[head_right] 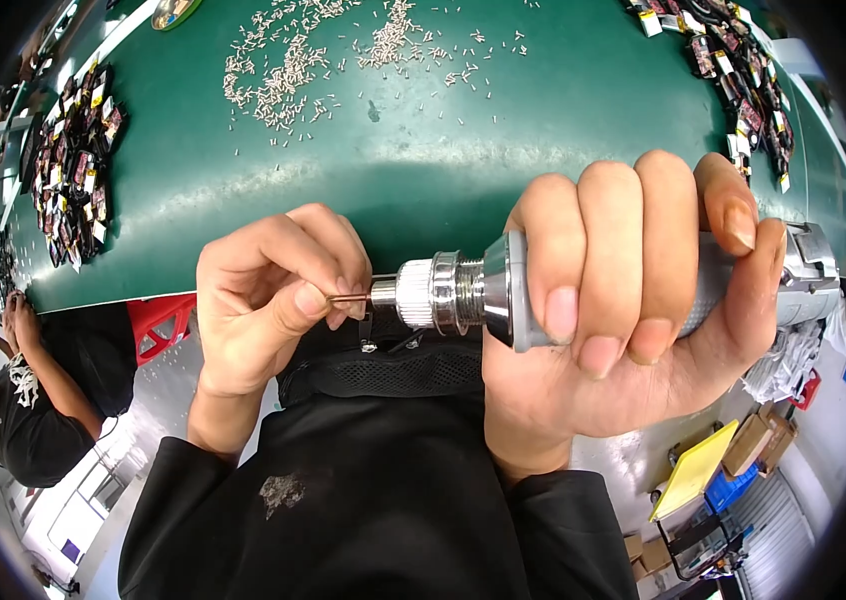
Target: The recorder uses an electric screwdriver to assemble small electronic components on a factory assembly line.
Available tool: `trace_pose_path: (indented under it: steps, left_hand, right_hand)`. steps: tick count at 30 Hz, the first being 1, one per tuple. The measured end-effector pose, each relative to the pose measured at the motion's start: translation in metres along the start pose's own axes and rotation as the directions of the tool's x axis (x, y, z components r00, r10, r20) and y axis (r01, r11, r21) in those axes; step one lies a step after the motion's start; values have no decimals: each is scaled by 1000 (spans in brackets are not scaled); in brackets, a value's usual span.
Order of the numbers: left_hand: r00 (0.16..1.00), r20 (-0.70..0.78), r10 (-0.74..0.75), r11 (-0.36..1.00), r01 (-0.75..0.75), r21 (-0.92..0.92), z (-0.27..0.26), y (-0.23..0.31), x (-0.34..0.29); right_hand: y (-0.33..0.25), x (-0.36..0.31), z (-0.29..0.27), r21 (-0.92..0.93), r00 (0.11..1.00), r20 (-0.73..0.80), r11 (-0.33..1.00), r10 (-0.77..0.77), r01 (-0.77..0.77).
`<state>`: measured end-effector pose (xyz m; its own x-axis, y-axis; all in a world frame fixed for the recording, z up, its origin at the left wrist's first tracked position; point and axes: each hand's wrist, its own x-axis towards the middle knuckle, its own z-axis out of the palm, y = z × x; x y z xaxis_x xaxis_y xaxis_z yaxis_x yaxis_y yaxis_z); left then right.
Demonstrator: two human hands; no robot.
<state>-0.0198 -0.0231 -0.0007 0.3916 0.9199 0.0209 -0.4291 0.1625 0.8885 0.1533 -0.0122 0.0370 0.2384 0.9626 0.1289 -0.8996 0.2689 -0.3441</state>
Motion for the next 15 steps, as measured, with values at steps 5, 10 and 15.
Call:
trace_pose_path:
  steps: [5, 10, 15]
  left_hand:
    - [1000, 2, -18, 1000, 17, 8, 1, 3, 1]
    - [997, 23, 74, 890, -76, 449, -3, 6, -1]
    - [964, 171, 204, 787, -265, 557, -4, -1, 7]
  right_hand:
    - [0, -1, 2, -40, 999, 43, 999, -5, 7]
    - [4, 0, -1, -109, 993, 114, 994, 7, 6]
    - [3, 2, -8, -61, 998, 66, 998, 14, -10]
